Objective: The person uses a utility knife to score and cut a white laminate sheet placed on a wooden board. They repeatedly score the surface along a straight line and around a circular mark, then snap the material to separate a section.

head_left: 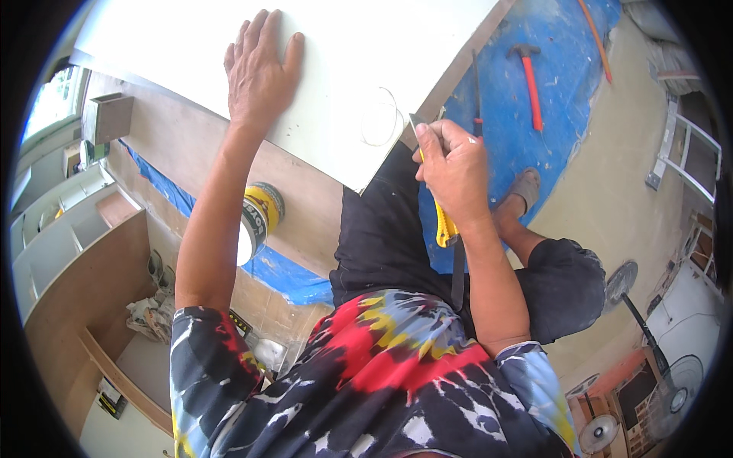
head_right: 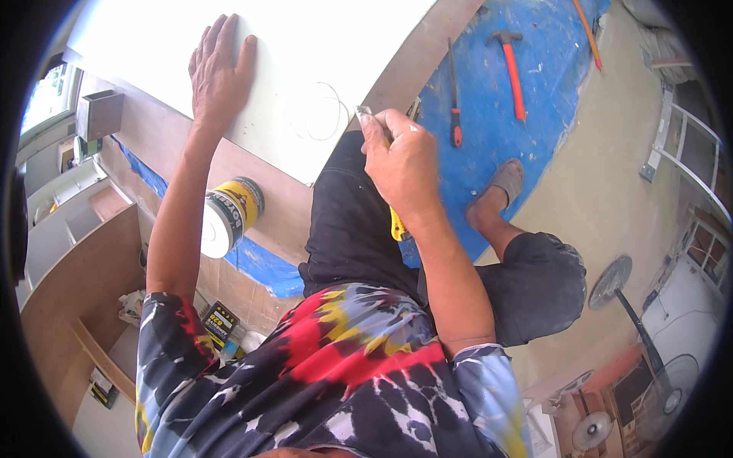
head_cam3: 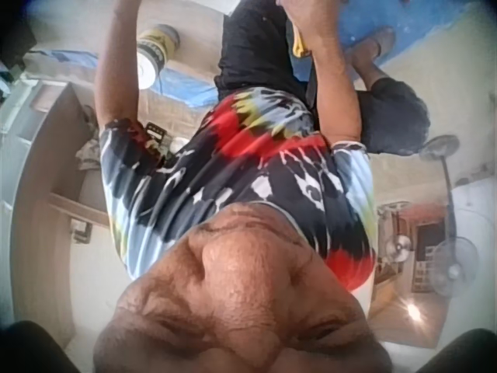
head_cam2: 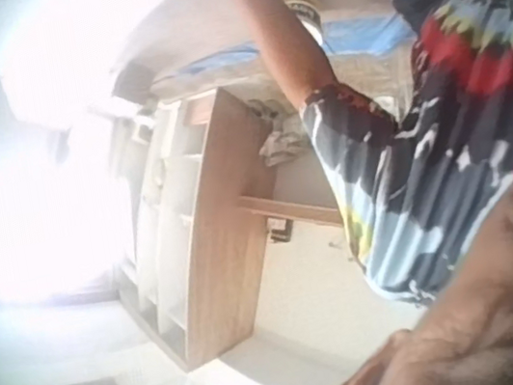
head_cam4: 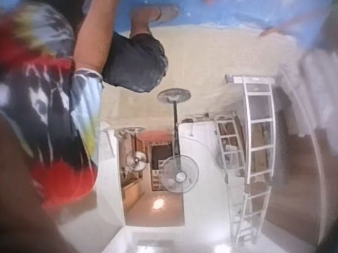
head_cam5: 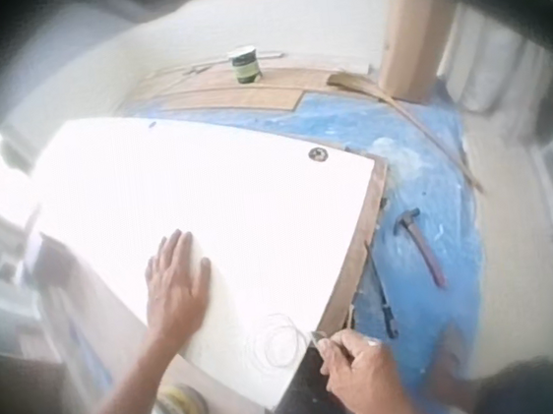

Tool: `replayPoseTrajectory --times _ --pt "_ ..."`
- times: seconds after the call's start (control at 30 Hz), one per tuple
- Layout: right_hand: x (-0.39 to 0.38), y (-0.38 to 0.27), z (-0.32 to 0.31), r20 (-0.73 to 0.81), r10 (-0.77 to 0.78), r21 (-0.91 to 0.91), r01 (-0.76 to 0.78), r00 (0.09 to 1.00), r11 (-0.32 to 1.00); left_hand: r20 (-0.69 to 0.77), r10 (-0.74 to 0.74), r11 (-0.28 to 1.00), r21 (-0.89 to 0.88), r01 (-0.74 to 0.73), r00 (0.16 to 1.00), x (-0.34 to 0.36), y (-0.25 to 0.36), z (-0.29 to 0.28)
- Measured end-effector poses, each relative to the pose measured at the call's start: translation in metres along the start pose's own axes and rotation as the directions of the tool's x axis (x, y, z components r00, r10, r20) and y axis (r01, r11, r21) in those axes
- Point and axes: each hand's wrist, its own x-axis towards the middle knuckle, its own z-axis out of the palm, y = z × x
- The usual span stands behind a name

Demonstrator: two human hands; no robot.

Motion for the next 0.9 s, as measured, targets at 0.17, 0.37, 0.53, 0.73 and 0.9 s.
replayPoseTrajectory --times 0.17,0.37,0.53,0.73,0.9 --pt "-0.006 0.0 0.003 0.048 0.008 0.078 -0.012 0.999 0.997 -0.007 -0.026 0.999 0.047 0.026 1.0 0.002 0.003 -0.003" --pt "-0.003 0.0 0.015 0.022 0.0 0.037 -0.001 1.0 0.999 0.199 -0.166 0.984 0.093 0.15 0.966 0.008 0.019 -0.017" --pt "0.002 -0.001 0.017 0.024 -0.185 -0.036 0.186 0.982 0.982 0.0 0.014 0.999 0.044 -0.014 1.0 0.008 0.015 -0.015" --pt "-0.004 0.0 0.007 -0.025 0.032 0.061 -0.03 0.999 0.998 -0.032 0.034 0.999 0.017 -0.034 0.999 0.0 0.002 -0.003" --pt "-0.012 -0.001 0.003 0.066 -0.027 0.046 0.024 0.997 0.999 0.004 0.013 0.999 0.041 -0.013 1.0 0.003 0.0 -0.005"
